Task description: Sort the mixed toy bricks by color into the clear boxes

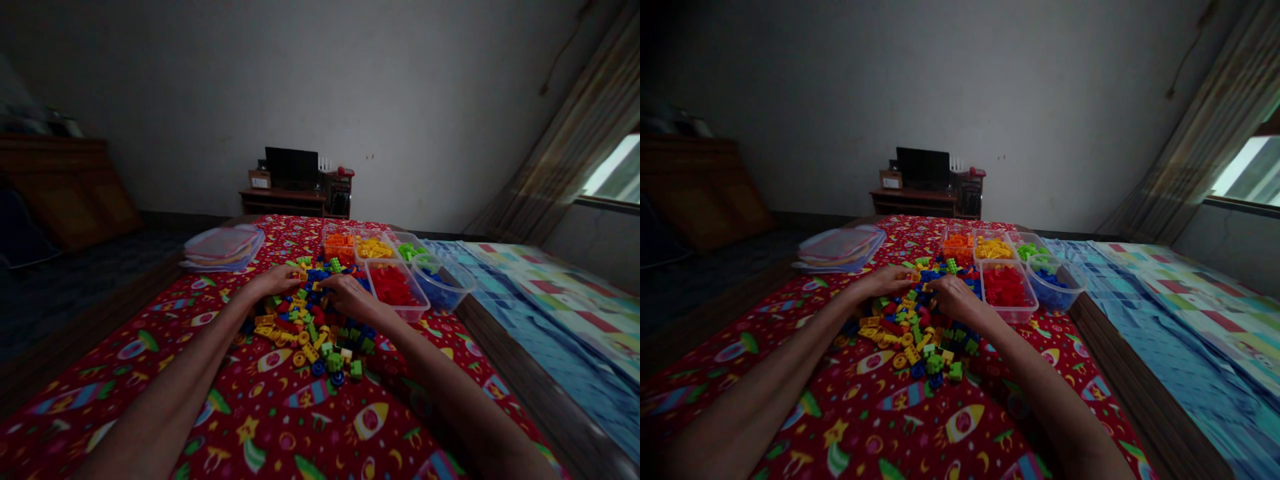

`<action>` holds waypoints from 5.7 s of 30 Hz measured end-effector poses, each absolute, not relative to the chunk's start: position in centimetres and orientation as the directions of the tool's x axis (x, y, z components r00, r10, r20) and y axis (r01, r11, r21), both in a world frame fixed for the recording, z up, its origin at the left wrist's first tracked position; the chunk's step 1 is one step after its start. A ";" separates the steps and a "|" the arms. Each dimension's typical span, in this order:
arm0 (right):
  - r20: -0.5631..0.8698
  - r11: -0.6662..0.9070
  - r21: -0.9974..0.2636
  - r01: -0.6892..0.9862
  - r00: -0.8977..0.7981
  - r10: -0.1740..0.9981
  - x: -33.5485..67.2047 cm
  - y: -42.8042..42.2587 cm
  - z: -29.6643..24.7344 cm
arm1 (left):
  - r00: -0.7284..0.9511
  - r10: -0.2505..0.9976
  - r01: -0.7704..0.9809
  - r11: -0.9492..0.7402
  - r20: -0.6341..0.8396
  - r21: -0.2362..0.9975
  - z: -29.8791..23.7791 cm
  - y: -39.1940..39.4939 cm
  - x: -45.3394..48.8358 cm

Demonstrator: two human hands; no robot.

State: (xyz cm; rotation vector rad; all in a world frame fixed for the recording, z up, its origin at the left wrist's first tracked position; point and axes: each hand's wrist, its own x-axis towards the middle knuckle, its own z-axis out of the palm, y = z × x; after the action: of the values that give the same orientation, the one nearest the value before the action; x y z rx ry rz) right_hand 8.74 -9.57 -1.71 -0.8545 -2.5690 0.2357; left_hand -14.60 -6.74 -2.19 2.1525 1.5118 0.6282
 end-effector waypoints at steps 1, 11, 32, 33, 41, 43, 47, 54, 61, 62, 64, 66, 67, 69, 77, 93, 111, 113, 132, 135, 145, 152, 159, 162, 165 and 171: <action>0.355 0.791 -0.332 0.513 -0.709 0.609 8.8 -9.6 -1.3 | 0.309 0.944 0.748 -0.317 0.116 0.583 -2.1 -6.8 -14.7; 0.364 0.729 -0.322 0.604 -0.632 0.684 10.2 -9.3 -0.1 | 0.373 0.897 0.780 -0.442 0.239 0.442 -1.6 -10.3 -15.3; 0.446 0.703 -0.392 0.594 -0.546 0.709 11.1 -8.1 -0.6 | 0.307 0.876 0.782 -0.455 0.373 0.425 -3.3 -12.2 -11.0; 0.423 0.700 -0.417 0.580 -0.557 0.714 11.0 -8.2 -0.6 | 0.263 0.894 0.761 -0.423 0.362 0.492 -2.9 -12.2 -10.8; 0.302 0.784 -0.435 0.443 -0.749 0.590 10.1 -10.4 0.8 | 0.126 0.969 0.453 -0.246 0.211 0.857 -1.5 -13.0 -9.7; 0.264 0.798 -0.413 0.439 -0.781 0.566 9.9 -10.6 0.9 | 0.101 0.978 0.438 -0.208 0.182 0.874 -1.5 -13.3 -9.5; 0.263 0.789 -0.438 0.431 -0.778 0.571 9.6 -10.7 0.7 | 0.089 0.993 0.357 -0.109 0.082 0.928 -1.6 -13.8 -8.9; 0.233 0.496 -0.857 0.140 -0.753 0.615 8.9 -10.4 0.4 | 0.216 0.973 0.013 -0.091 0.086 0.996 -1.1 -14.1 -8.5; 0.257 0.441 -0.888 0.134 -0.649 0.716 10.5 -9.5 1.6 | 0.198 0.973 0.143 -0.151 0.121 0.978 -1.3 -13.7 -9.4; 0.298 0.495 -0.849 0.183 -0.609 0.735 11.2 -9.3 2.2 | 0.176 0.976 0.201 -0.167 0.132 0.965 -1.4 -13.5 -9.5; 0.409 0.585 -0.752 0.303 -0.481 0.775 13.1 -8.6 3.5 | 0.180 0.969 0.345 -0.225 0.172 0.911 -1.5 -13.3 -9.5; 0.526 0.607 -0.635 0.478 -0.308 0.793 15.6 -7.7 4.6 | 0.237 0.943 0.476 -0.323 0.234 0.818 -1.4 -13.3 -9.3; 0.580 0.579 -0.556 0.596 -0.220 0.784 17.1 -7.2 5.0 | 0.270 0.925 0.526 -0.375 0.269 0.763 -1.4 -13.3 -9.1; 0.632 0.454 -0.411 0.790 -0.111 0.767 20.3 -6.3 5.2 | 0.327 0.884 0.590 -0.467 0.335 0.658 -1.5 -13.6 -8.7; 0.549 0.075 -0.125 0.989 0.006 0.836 28.5 -5.1 3.6 | 0.595 0.667 0.606 -0.739 0.448 0.294 -4.5 -13.8 -8.0; 0.127 0.675 -0.023 0.738 -0.667 0.734 11.7 -11.6 0.1 | 0.251 0.906 0.774 -0.399 0.340 0.492 -1.1 -13.6 -9.1; 0.371 0.838 -0.411 0.360 -0.774 0.514 10.8 -11.4 0.4 | 0.201 0.944 0.560 -0.330 0.262 0.759 -1.1 -13.6 -8.8; 0.402 0.835 -0.396 0.382 -0.745 0.532 11.2 -11.2 0.8 | 0.192 0.940 0.557 -0.342 0.283 0.757 -0.9 -13.6 -8.9; 0.547 0.087 -0.098 0.991 -0.019 0.837 28.0 -6.0 4.9 | 0.556 0.706 0.597 -0.706 0.439 0.381 -2.0 -15.2 -6.8; 0.604 0.252 -0.146 0.957 -0.115 0.788 24.4 -7.0 5.7 | 0.682 0.599 0.553 -0.798 0.420 0.240 -2.6 -15.8 -6.1; 0.228 0.726 -0.031 0.687 -0.702 0.675 11.3 -11.2 -1.2 | 0.599 0.708 0.777 -0.626 0.373 -0.060 -2.7 -14.6 -8.0; 0.229 0.773 -0.123 0.623 -0.740 0.632 11.6 -10.7 -1.7 | 0.491 0.788 0.849 -0.529 0.372 -0.001 -2.3 -14.2 -9.4; 0.214 0.808 -0.196 0.555 -0.780 0.588 12.2 -10.8 0.4 | 0.470 0.763 0.817 -0.566 0.444 0.109 -3.0 -13.7 -10.1; 0.259 0.790 -0.175 0.587 -0.747 0.612 12.5 -10.6 0.5 | 0.495 0.729 0.784 -0.609 0.474 0.117 -4.0 -13.3 -10.0; 0.298 0.771 -0.178 0.611 -0.714 0.634 13.2 -10.5 0.8 | 0.498 0.727 0.773 -0.619 0.473 0.137 -4.9 -12.7 -10.3; 0.470 0.716 -0.189 0.672 -0.578 0.667 15.5 -9.6 2.6 | 0.460 0.707 0.772 -0.617 0.536 0.151 -6.0 -11.8 -10.8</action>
State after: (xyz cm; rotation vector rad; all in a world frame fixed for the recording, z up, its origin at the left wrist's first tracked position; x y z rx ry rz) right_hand 15.54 -9.59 2.65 -1.0192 -2.4034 -0.0134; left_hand -10.84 -11.84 -6.01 2.7801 1.4149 0.9312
